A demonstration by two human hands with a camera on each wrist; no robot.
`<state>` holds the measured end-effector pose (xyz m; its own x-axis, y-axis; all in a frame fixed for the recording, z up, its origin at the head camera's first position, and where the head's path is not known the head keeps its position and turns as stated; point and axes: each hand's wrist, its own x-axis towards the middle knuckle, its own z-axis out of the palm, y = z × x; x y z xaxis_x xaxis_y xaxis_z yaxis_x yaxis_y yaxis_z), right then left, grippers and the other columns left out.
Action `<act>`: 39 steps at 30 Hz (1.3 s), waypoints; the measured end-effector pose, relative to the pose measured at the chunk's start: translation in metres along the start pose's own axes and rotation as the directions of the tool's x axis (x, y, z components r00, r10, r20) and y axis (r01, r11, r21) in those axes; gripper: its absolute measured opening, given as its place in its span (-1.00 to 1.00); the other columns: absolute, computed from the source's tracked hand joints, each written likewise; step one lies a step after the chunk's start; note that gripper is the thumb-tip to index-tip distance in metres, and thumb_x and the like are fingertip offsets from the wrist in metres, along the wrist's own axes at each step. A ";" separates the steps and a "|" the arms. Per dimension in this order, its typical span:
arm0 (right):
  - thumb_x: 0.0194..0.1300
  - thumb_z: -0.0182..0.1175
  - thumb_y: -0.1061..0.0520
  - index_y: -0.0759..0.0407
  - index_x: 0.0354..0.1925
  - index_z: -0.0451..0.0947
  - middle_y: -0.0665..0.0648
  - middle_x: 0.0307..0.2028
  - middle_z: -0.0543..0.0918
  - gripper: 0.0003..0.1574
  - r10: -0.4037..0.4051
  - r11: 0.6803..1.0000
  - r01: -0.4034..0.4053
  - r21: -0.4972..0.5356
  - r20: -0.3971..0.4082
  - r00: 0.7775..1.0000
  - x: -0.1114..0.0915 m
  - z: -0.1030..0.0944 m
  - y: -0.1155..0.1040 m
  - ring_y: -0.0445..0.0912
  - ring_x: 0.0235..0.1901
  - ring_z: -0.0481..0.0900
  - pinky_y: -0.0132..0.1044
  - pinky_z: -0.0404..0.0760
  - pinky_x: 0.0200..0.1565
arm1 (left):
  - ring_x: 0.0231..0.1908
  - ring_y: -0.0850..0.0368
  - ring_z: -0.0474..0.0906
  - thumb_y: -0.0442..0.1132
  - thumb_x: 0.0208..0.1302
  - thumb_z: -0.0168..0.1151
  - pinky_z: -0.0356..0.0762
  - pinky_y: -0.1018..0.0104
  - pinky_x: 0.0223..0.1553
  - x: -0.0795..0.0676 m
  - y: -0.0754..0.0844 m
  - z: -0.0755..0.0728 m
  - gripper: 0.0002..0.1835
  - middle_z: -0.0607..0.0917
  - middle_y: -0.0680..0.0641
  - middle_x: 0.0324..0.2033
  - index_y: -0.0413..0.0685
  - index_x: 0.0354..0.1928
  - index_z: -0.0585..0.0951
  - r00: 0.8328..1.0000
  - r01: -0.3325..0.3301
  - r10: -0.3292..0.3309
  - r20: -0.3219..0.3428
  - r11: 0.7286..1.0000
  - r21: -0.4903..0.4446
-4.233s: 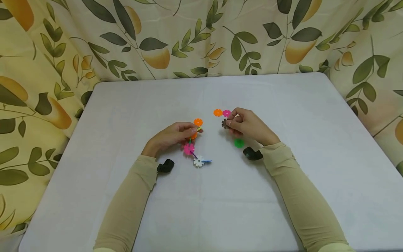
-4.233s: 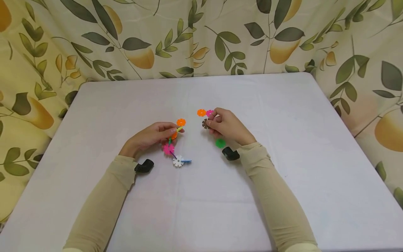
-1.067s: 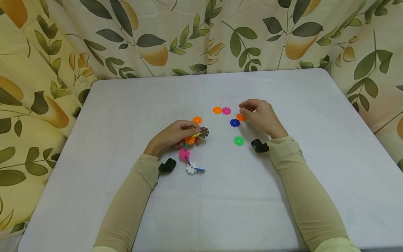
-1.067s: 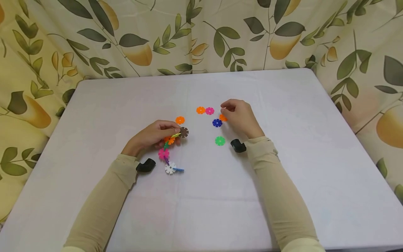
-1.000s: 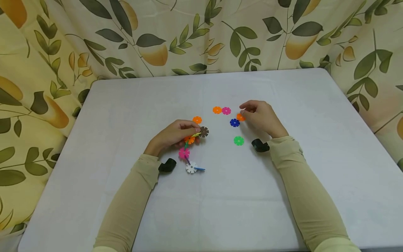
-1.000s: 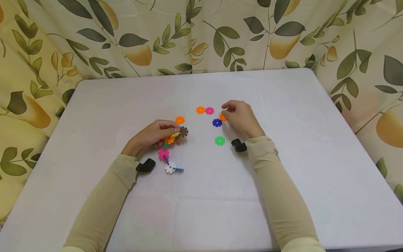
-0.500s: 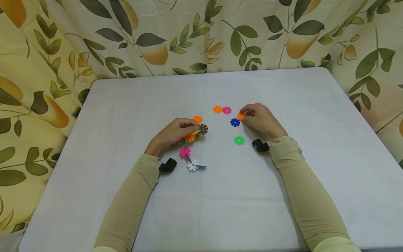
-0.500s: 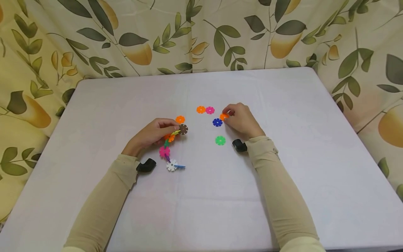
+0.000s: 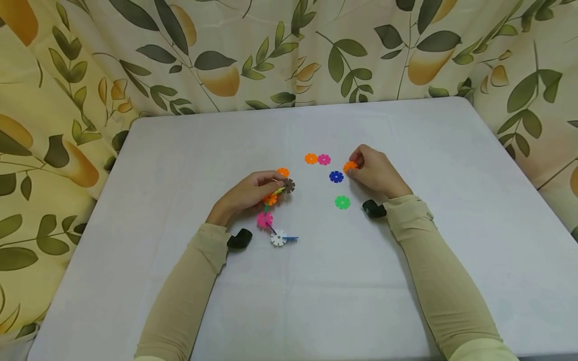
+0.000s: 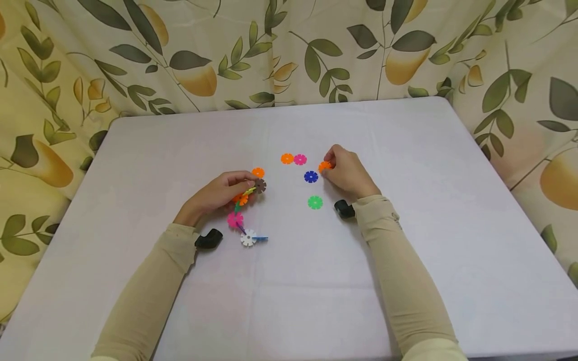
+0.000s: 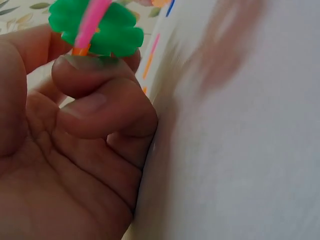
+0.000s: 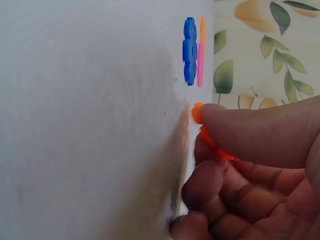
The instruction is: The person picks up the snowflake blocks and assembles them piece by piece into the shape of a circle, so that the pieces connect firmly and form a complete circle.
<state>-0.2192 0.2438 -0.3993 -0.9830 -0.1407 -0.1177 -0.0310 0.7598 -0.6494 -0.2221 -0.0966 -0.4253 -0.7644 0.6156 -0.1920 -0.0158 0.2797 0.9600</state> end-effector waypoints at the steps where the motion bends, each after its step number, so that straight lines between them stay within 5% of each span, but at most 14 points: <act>1: 0.45 0.27 0.30 0.40 0.05 0.51 0.35 -0.08 0.60 -0.72 -0.014 1.000 0.014 0.001 -0.009 1.000 0.000 0.000 -0.001 0.21 -0.07 0.49 0.03 0.51 0.04 | -0.59 0.09 0.28 -0.10 0.65 0.15 0.23 0.38 -0.60 0.000 0.000 0.000 -0.72 0.60 -0.08 -0.28 -0.06 0.17 0.69 1.000 0.009 -0.009 -0.003 1.000 -0.004; 8: 0.48 0.30 0.27 0.33 -0.11 0.67 0.24 -0.27 0.64 -0.89 -0.110 0.993 0.114 0.044 -0.070 0.991 -0.004 0.007 -0.009 0.11 -0.18 0.50 -0.17 0.48 -0.15 | -0.58 0.06 0.30 -0.06 0.63 0.19 0.28 0.36 -0.56 -0.002 -0.004 -0.002 -0.75 0.51 -0.06 -0.34 -0.06 0.04 0.71 1.000 0.030 -0.030 -0.003 0.998 -0.057; 16: 0.48 0.35 0.24 0.27 -0.10 0.75 0.21 -0.32 0.74 -0.89 -0.080 0.985 0.086 0.149 -0.046 0.996 -0.006 0.012 -0.018 0.08 -0.40 0.66 -0.34 0.56 -0.29 | -0.64 0.04 0.50 -0.19 0.66 0.11 0.59 0.27 -0.56 -0.001 -0.005 -0.002 -0.75 0.54 -0.13 -0.27 -0.26 0.01 0.64 1.000 -0.012 0.015 0.025 0.994 -0.104; 28: 0.46 0.37 0.29 0.31 -0.04 0.80 0.19 -0.18 0.77 -0.84 -0.239 0.966 0.234 0.114 0.029 0.971 -0.006 0.034 -0.037 0.07 -0.15 0.63 -0.19 0.62 -0.04 | -0.52 0.03 0.49 -0.21 0.67 0.12 0.63 0.25 -0.51 0.002 -0.004 0.001 -0.74 0.57 -0.12 -0.26 -0.30 0.01 0.65 0.998 -0.044 0.047 0.048 0.997 -0.061; 39: 0.38 0.43 0.36 0.31 -0.12 0.81 0.11 -0.22 0.81 -0.88 -0.454 0.884 0.445 0.141 0.040 0.890 -0.009 0.048 -0.056 -0.02 -0.24 0.66 -0.26 0.65 -0.12 | -0.51 0.02 0.49 -0.17 0.67 0.13 0.63 0.26 -0.51 0.002 -0.002 0.001 -0.72 0.59 -0.13 -0.31 -0.28 -0.01 0.66 0.997 -0.058 0.060 0.043 0.998 -0.033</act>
<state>-0.1996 0.1716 -0.3978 -0.8535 -0.4958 0.1603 -0.4394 0.5197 -0.7327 -0.2235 -0.0954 -0.4282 -0.7354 0.6624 -0.1430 0.0074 0.2189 0.9757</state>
